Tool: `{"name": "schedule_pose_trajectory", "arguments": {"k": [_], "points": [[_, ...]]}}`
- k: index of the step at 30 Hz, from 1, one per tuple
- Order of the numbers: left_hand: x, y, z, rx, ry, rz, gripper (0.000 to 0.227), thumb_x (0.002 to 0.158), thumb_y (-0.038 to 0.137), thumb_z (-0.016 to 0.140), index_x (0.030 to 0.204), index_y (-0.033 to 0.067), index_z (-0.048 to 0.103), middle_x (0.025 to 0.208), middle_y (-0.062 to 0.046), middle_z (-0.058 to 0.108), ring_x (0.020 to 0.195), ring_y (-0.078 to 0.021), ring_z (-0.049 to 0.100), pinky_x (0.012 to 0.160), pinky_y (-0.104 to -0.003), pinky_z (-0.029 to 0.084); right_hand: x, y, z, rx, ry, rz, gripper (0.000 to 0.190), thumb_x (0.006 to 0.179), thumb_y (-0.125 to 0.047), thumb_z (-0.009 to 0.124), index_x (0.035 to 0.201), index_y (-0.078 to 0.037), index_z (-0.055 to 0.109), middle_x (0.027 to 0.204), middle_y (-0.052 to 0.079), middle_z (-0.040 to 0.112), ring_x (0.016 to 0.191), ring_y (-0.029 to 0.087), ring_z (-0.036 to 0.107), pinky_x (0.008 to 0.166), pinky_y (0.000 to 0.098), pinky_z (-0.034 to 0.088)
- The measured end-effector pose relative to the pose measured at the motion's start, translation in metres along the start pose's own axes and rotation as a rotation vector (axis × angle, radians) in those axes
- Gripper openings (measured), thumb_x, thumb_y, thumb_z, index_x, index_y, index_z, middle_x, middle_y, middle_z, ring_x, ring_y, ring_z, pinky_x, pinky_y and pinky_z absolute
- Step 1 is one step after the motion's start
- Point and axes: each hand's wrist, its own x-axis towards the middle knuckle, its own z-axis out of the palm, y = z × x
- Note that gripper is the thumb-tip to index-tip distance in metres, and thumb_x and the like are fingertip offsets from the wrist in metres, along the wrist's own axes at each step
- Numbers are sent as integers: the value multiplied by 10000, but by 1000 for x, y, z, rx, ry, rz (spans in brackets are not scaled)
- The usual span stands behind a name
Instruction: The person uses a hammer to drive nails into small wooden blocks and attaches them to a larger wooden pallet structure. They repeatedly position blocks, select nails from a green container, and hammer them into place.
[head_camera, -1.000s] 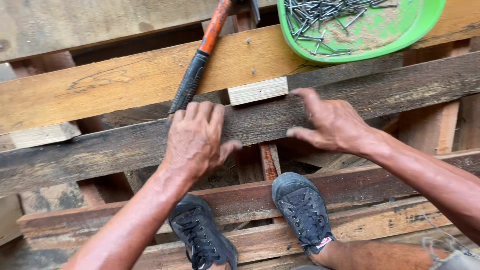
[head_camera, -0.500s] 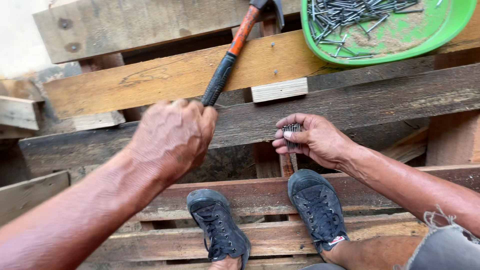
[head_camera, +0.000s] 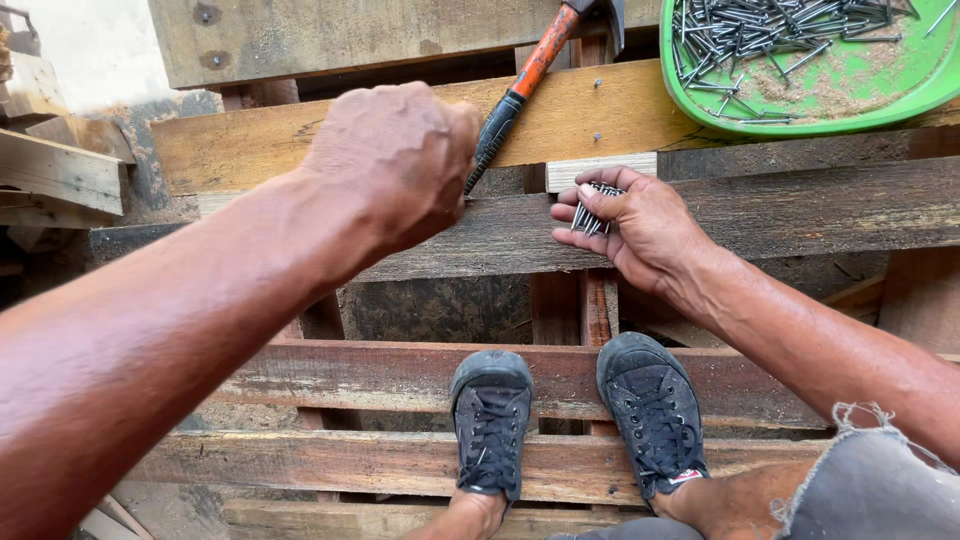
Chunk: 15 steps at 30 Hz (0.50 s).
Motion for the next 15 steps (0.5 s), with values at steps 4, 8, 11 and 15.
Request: {"name": "schedule_pose_trajectory", "arguments": {"k": [4,8,11,15], "points": [[1,-18,11,137,-13,6,237,1116,284,569,1179,128,736,1016,-239,808,868,-474,818,685,-597,643,-17,-10,-7,4,21,19,257,1093,-13,680,1348,3,653,1253,230,744,1148,378,776,1037,587,701],[30,-32,40,50,37,-49,352,1198,445,642,1249,104,713,1049,-234,815,898,-446,812,718,-586,647,-24,-9,-28,2,41,23,250,1117,-39,652,1356,15,603,1293,252,724,1165,382,751,1093,562,683],[84,-24,105,-124,216,-187,499,1128,581,764,1258,124,609,1163,-145,694,997,-331,720,785,-514,654,-29,-7,-45,-31,59,4,145,1150,-72,642,1223,49,610,1274,250,726,1167,361,747,1097,576,681],[118,-5,179,-176,422,-162,697,1108,688,716,1362,47,608,1184,-157,649,999,-308,682,774,-486,632,-9,8,-64,6,28,5,132,1179,-98,644,1141,27,626,1180,221,730,1100,343,755,1073,587,696]]}}
